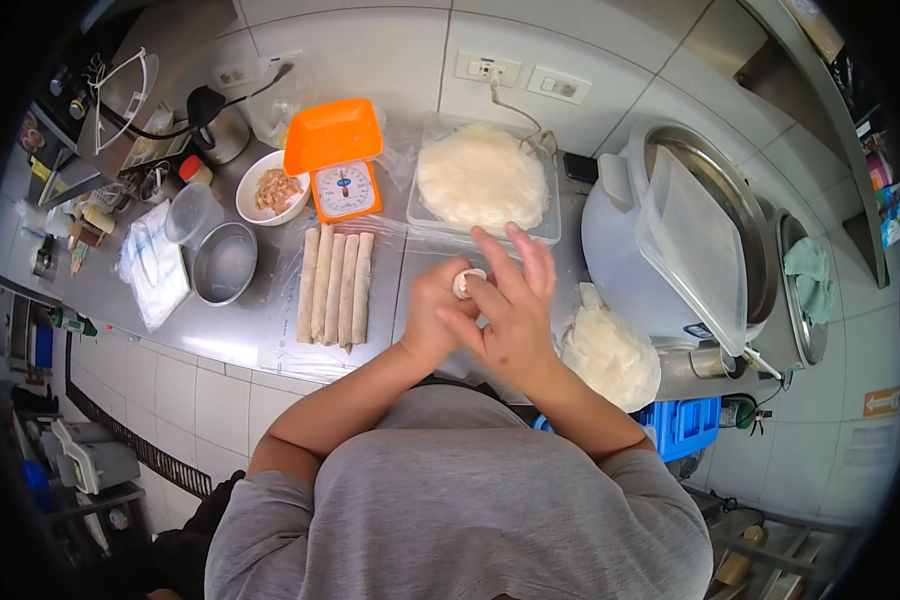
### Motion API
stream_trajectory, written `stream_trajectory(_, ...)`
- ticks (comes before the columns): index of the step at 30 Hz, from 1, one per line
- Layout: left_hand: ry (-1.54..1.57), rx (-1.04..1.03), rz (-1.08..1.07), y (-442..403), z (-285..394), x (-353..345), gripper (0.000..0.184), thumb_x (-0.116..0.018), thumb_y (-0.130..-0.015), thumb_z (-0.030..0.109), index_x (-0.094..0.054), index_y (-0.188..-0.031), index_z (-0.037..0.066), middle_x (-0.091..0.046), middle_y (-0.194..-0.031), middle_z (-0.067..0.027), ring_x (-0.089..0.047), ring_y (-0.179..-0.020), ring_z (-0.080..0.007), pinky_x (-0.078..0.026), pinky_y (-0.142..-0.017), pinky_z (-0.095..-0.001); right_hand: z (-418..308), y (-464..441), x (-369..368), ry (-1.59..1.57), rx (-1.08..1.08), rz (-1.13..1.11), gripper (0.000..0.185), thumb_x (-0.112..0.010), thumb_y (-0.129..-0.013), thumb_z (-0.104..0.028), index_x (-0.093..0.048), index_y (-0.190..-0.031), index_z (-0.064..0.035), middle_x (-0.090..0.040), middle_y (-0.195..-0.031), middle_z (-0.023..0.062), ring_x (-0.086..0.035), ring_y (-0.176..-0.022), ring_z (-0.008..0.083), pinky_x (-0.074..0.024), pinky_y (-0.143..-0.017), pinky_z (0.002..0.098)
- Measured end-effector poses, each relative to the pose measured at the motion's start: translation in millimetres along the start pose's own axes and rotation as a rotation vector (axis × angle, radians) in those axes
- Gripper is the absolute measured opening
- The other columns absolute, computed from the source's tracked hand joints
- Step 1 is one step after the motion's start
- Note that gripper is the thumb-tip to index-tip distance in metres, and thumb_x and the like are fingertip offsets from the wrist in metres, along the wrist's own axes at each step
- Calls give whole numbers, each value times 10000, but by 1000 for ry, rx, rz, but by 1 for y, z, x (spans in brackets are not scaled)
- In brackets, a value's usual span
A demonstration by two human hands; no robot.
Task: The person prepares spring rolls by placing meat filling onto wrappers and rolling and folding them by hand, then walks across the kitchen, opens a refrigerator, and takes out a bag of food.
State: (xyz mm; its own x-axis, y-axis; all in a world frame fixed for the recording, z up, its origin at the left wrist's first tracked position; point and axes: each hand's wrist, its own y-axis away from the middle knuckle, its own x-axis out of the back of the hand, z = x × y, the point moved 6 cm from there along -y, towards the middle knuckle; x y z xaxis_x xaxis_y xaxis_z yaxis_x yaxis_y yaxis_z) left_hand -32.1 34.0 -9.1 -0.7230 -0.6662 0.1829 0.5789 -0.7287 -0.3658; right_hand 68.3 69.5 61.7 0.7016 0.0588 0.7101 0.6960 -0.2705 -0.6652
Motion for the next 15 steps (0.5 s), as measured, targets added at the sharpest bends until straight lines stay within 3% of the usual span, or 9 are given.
stream_trajectory(3, 26, -7, -36, 1, 3, -2, 266, -722, -800, 119, -503, -685, 21, -504, -593, -89, -445, -573, -95, -412, -501, -300, 12, 0, -5, -140, 2, -80, 338, -749, -767, -335, -681, -973, -75, -530, -1349, 171, -383, -1300, 381, -275, -1044, 524)
stream_trajectory(6, 124, 101, 28, -4, 6, 3, 284, -726, -806, 114, -494, -672, 21, -497, -585, -63, -424, -576, -82, -397, -489, -300, 11, 4, 14, -185, -20, 117, 346, -735, -782, -345, -699, -1005, -82, -534, -1346, 167, -380, -1302, 367, -290, -1037, 520)
stream_trajectory(9, 254, 162, 73, -9, -12, 3, 299, -730, -817, 119, -491, -667, 18, -498, -583, -40, -410, -587, -75, -392, -485, -292, 2, 11, 18, -31, 37, 168, 336, -715, -800, -338, -688, -1045, -110, -531, -1357, 124, -383, -1308, 344, -274, -1043, 509)
stream_trajectory(12, 49, 123, 94, -8, 0, 3, 307, -736, -825, 134, -496, -672, 19, -501, -585, -29, -400, -587, -76, -387, -481, -286, 0, 12, 6, 16, 23, 136, 348, -699, -810, -357, -690, -1052, -107, -532, -1361, 123, -374, -1313, 341, -266, -1046, 506)
stream_trajectory(15, 152, 152, 72, -6, 0, 1, 276, -726, -820, 119, -504, -690, 18, -498, -586, -34, -408, -587, -79, -393, -485, -290, -2, 6, 7, 44, 35, 137, 348, -709, -799, -345, -686, -1033, -89, -535, -1356, 131, -384, -1303, 349, -273, -1036, 520)
